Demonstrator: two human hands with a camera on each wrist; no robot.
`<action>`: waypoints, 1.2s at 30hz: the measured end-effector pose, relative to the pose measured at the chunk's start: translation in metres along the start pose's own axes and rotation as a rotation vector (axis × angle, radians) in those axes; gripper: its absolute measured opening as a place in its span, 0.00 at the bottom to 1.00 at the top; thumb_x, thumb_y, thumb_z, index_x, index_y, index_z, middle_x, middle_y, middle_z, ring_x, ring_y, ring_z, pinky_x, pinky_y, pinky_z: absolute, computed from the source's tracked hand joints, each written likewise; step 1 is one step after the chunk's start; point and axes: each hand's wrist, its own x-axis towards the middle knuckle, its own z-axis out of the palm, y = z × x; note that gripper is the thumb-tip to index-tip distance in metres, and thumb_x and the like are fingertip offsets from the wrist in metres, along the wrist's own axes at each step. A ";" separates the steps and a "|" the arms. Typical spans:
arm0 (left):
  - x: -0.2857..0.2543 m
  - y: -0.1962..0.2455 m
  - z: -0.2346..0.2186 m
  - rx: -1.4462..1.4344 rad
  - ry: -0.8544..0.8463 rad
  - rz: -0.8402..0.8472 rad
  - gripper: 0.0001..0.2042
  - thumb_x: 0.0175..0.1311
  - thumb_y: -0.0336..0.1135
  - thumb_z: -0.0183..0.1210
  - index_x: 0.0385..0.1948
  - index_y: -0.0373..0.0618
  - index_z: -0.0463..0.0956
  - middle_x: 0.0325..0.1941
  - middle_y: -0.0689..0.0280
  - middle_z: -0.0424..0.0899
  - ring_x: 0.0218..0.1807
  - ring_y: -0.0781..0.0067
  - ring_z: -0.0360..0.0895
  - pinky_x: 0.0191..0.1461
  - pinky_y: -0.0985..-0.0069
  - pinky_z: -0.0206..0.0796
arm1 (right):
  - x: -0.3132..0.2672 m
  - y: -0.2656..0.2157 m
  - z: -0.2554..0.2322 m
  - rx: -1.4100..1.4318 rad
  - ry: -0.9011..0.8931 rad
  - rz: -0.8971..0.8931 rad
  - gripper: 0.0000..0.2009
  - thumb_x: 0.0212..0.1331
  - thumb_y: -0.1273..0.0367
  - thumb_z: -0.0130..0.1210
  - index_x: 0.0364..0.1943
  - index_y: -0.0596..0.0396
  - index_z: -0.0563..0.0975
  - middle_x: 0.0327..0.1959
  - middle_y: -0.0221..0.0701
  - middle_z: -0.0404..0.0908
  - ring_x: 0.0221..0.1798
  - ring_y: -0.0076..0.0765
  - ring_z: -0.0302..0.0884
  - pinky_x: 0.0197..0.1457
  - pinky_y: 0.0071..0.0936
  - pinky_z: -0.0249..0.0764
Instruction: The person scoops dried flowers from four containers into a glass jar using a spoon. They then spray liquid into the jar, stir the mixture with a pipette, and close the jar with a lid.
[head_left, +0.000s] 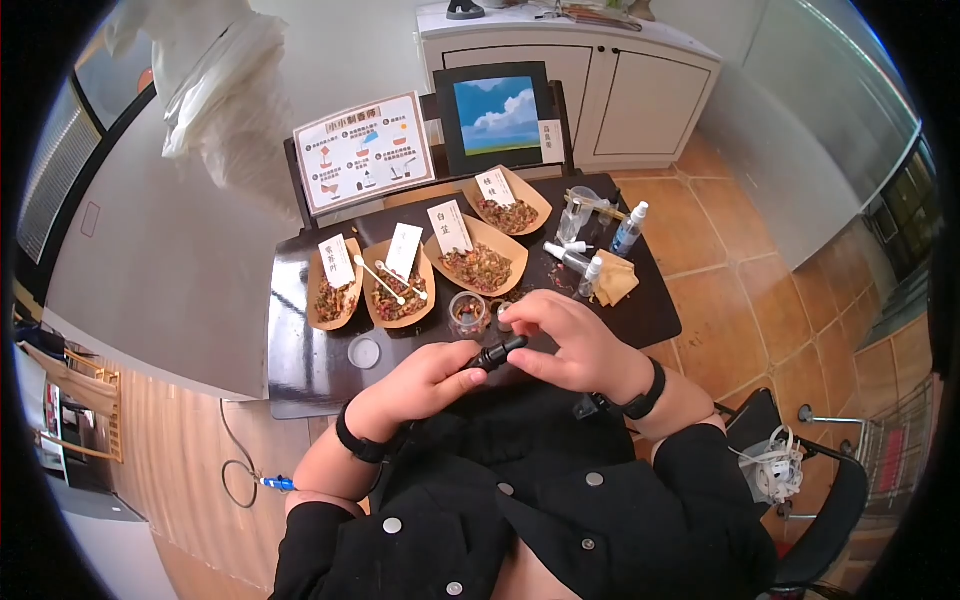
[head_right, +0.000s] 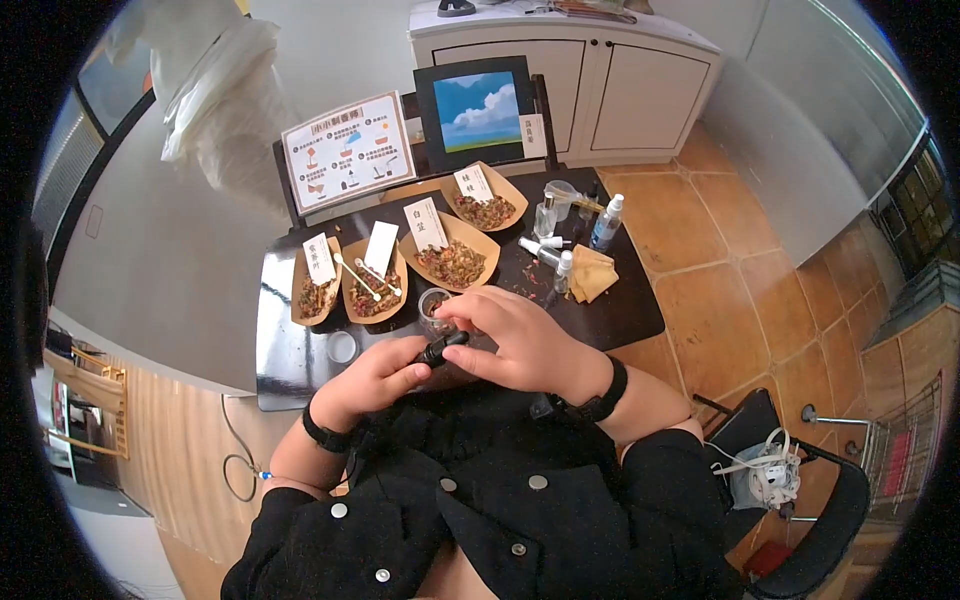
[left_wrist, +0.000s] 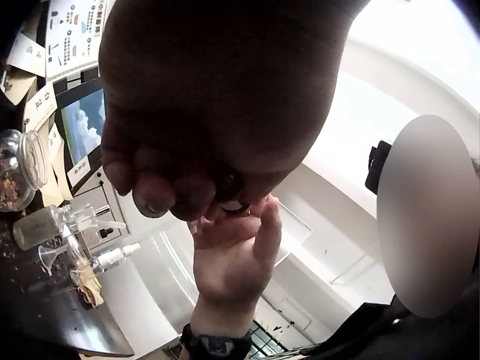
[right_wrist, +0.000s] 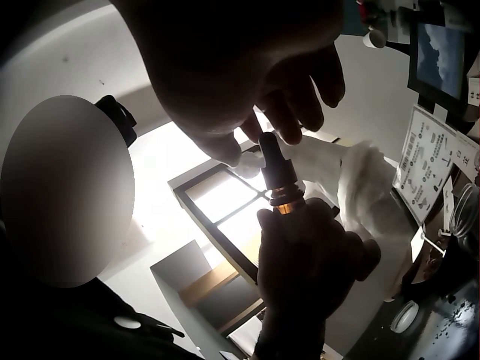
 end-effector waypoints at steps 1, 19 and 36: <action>0.001 0.002 0.000 0.025 0.003 0.025 0.13 0.73 0.40 0.55 0.34 0.39 0.72 0.25 0.53 0.74 0.29 0.49 0.72 0.35 0.61 0.64 | -0.001 0.000 -0.003 0.001 -0.103 0.115 0.15 0.61 0.75 0.59 0.52 0.56 0.74 0.37 0.36 0.78 0.37 0.38 0.77 0.42 0.32 0.73; 0.003 -0.009 0.005 0.082 0.013 -0.001 0.14 0.72 0.40 0.56 0.33 0.38 0.69 0.26 0.50 0.73 0.30 0.43 0.72 0.35 0.59 0.64 | -0.012 0.022 0.020 0.179 -0.002 0.083 0.11 0.67 0.77 0.56 0.51 0.57 0.72 0.30 0.28 0.76 0.28 0.23 0.71 0.35 0.23 0.68; -0.004 -0.022 0.004 0.076 0.010 -0.091 0.11 0.72 0.40 0.56 0.37 0.40 0.74 0.28 0.54 0.76 0.33 0.53 0.75 0.40 0.63 0.67 | -0.005 0.069 0.001 0.148 0.282 0.447 0.10 0.66 0.74 0.56 0.48 0.57 0.69 0.19 0.20 0.63 0.24 0.16 0.59 0.29 0.21 0.59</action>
